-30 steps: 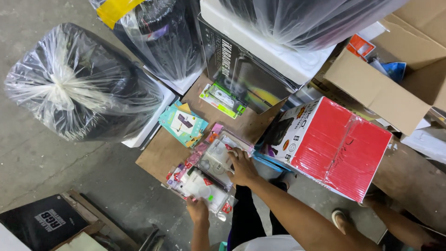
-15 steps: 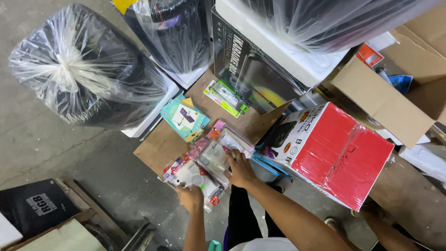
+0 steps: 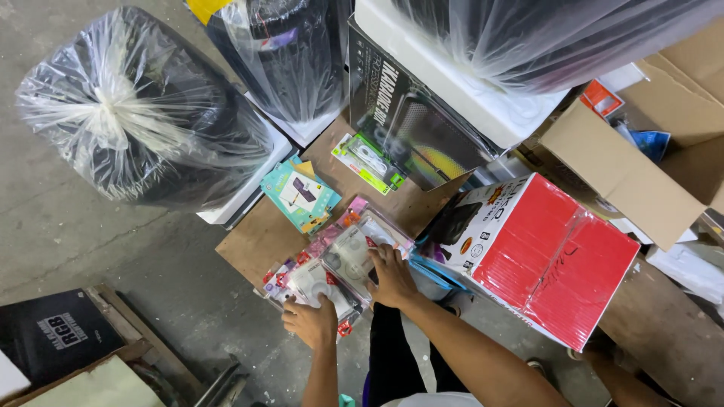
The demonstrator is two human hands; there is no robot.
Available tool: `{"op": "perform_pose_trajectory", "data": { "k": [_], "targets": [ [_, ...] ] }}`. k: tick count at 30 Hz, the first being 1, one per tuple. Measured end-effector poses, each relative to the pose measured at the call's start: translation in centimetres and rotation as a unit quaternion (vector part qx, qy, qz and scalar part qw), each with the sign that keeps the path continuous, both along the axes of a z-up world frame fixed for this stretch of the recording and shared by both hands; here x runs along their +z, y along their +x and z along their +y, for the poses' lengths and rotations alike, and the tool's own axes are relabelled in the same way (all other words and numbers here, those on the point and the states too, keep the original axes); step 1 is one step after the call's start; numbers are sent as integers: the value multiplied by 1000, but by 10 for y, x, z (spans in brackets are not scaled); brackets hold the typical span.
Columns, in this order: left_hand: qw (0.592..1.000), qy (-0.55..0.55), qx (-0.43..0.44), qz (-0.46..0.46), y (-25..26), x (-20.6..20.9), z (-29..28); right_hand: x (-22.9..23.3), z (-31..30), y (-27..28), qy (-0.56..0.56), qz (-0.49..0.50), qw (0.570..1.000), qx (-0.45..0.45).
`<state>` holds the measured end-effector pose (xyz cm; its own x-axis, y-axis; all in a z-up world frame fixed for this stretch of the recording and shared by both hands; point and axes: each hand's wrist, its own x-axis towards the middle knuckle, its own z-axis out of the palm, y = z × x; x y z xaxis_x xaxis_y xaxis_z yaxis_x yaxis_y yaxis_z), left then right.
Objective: Organizing phone cases, chargers, and electronic accessories from shipping boxes onto a display area.
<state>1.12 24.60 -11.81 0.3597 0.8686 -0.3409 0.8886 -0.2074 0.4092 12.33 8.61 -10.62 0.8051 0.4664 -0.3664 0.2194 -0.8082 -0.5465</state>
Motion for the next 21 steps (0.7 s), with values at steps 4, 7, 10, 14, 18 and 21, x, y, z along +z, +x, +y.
{"op": "perform_pose_trajectory", "data": {
  "k": [4,7,10,14,18,21],
  "targets": [
    [994,90,-40,-41,8,25,-9,3,-1,2,3,-9,1000,-7],
    [991,91,-61,-76,14,39,-16,15,-1,7,-7,15,1000,-10],
    [987,73,-81,-121,11,32,-24,15,-7,9,-16,27,999,1],
    [978,-4,-92,-185,12,49,-40,17,-14,14,-20,43,999,11],
    [977,-41,-72,-196,19,64,-58,13,-25,24,-26,69,996,55],
    [978,-38,-66,-193,6,68,-71,3,-36,18,-29,93,994,56]
  ]
}}
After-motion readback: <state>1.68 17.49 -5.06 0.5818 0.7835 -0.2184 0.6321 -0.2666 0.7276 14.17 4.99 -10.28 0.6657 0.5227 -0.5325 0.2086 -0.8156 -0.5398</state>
